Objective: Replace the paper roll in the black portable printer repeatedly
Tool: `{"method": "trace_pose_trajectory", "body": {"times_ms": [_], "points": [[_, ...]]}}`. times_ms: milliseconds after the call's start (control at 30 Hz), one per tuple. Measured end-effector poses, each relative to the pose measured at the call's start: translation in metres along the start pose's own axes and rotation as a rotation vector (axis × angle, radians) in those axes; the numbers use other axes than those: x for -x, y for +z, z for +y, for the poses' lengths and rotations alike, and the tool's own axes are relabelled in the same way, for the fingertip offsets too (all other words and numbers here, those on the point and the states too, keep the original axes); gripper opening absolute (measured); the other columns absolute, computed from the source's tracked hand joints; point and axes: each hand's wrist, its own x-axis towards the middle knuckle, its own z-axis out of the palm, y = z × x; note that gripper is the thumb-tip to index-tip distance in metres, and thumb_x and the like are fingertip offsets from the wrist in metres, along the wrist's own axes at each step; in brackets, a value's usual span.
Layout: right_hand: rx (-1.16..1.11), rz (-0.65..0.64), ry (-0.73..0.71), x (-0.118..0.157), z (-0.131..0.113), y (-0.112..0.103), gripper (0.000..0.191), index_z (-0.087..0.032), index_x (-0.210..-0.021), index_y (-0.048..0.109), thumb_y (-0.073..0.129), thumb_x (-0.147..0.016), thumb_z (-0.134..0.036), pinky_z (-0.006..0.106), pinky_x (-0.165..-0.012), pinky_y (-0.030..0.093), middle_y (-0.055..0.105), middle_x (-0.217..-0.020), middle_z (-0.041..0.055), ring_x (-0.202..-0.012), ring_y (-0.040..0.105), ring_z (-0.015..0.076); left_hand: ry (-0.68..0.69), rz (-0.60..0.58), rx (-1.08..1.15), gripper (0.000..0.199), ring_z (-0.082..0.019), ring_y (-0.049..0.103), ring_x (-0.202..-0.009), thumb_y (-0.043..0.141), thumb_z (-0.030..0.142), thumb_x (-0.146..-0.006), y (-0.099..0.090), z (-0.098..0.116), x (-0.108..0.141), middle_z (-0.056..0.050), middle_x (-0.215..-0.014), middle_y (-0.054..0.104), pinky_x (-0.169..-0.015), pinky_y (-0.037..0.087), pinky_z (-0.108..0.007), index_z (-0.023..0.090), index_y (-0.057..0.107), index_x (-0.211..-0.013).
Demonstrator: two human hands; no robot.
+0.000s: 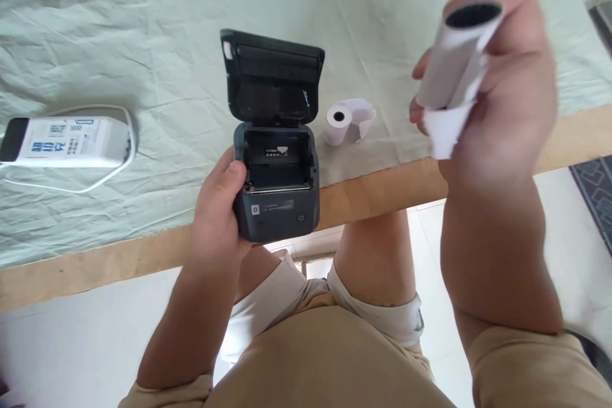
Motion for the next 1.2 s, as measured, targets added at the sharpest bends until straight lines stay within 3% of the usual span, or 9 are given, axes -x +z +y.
{"method": "trace_pose_trajectory", "body": {"times_ms": [100, 200, 433, 633, 733, 867, 967, 1100, 1200], "points": [[-0.062, 0.211, -0.014, -0.006, 0.041, -0.012, 0.028, -0.031, -0.081, 0.07, 0.091, -0.083, -0.049, 0.036, -0.046, 0.029, 0.062, -0.083, 0.0032, -0.06, 0.053, 0.0148, -0.011, -0.011, 0.016, 0.033, -0.035, 0.076, -0.131, 0.081, 0.054, -0.097, 0.001, 0.001, 0.0, -0.007, -0.125, 0.084, -0.097, 0.068, -0.04, 0.028, 0.08, -0.117], [0.063, 0.186, -0.101, -0.001, 0.065, -0.018, 0.028, -0.028, -0.083, 0.066, 0.089, -0.091, -0.042, 0.036, -0.048, 0.034, 0.058, -0.073, 0.0015, -0.054, 0.049, 0.0136, -0.01, -0.012, 0.014, 0.034, -0.034, 0.076, -0.13, 0.081, 0.052, -0.097, 0.001, 0.002, -0.001, -0.006, -0.125, 0.083, -0.096, 0.069, -0.04, 0.028, 0.08, -0.122], [0.457, 0.041, -0.238, -0.003, 0.061, -0.032, 0.017, -0.03, -0.097, 0.07, 0.086, -0.093, -0.025, 0.039, -0.081, 0.05, 0.073, -0.099, 0.0061, -0.091, 0.068, 0.0234, 0.014, -0.029, 0.011, 0.028, -0.033, 0.078, -0.125, 0.08, 0.052, -0.098, 0.002, 0.0, -0.002, -0.007, -0.122, 0.084, -0.094, 0.069, -0.038, 0.027, 0.08, -0.11], [0.692, 0.056, -0.285, -0.015, 0.07, -0.04, 0.056, -0.038, -0.13, 0.068, 0.092, -0.084, -0.019, 0.042, -0.089, 0.057, 0.076, -0.105, 0.0032, -0.094, 0.071, 0.0262, 0.02, -0.024, -0.003, 0.03, -0.032, 0.077, -0.129, 0.078, 0.051, -0.099, 0.001, 0.001, -0.001, -0.006, -0.127, 0.083, -0.098, 0.069, -0.037, 0.025, 0.079, -0.113], [0.799, 0.037, -0.409, -0.002, 0.052, -0.029, 0.051, -0.041, -0.147, 0.058, 0.076, -0.1, -0.03, 0.053, -0.11, 0.058, 0.072, -0.137, 0.0049, -0.131, 0.07, 0.0342, 0.02, -0.033, -0.023, 0.029, -0.032, 0.079, -0.126, 0.076, 0.051, -0.101, 0.001, 0.002, -0.001, -0.006, -0.125, 0.084, -0.096, 0.07, -0.038, 0.024, 0.077, -0.111], [0.767, -0.082, -0.698, 0.01, 0.033, 0.002, 0.045, -0.032, -0.141, 0.061, 0.072, -0.1, -0.047, 0.057, -0.103, 0.064, 0.074, -0.132, 0.0068, -0.125, 0.075, 0.0348, 0.051, -0.038, -0.033, 0.031, -0.033, 0.08, -0.124, 0.077, 0.052, -0.1, 0.001, -0.001, -0.003, -0.006, -0.117, 0.085, -0.094, 0.07, -0.038, 0.023, 0.076, -0.109], [0.738, -0.191, -0.638, 0.002, 0.042, 0.022, 0.052, -0.027, -0.137, 0.065, 0.08, -0.094, -0.053, 0.061, -0.101, 0.064, 0.071, -0.131, 0.0116, -0.122, 0.073, 0.0381, 0.079, -0.036, -0.027, 0.031, -0.033, 0.08, -0.124, 0.078, 0.052, -0.099, 0.001, -0.002, -0.004, -0.006, -0.118, 0.085, -0.093, 0.07, -0.038, 0.023, 0.077, -0.11], [0.674, -0.225, -0.525, -0.009, 0.062, 0.028, 0.03, -0.032, -0.122, 0.068, 0.081, -0.096, -0.037, 0.049, -0.09, 0.065, 0.071, -0.111, 0.0073, -0.1, 0.073, 0.029, 0.056, -0.027, -0.039, 0.03, -0.031, 0.08, -0.121, 0.077, 0.052, -0.1, 0.001, -0.001, -0.003, -0.005, -0.118, 0.085, -0.09, 0.07, -0.036, 0.023, 0.076, -0.11], [0.531, -0.188, -0.499, -0.01, 0.075, 0.027, 0.045, -0.033, -0.131, 0.062, 0.083, -0.091, -0.034, 0.044, -0.08, 0.065, 0.069, -0.104, 0.0033, -0.09, 0.07, 0.0243, 0.038, -0.033, -0.041, 0.031, -0.03, 0.082, -0.117, 0.078, 0.052, -0.1, 0.0, -0.001, -0.002, -0.005, -0.113, 0.085, -0.088, 0.071, -0.035, 0.023, 0.076, -0.111]]}}
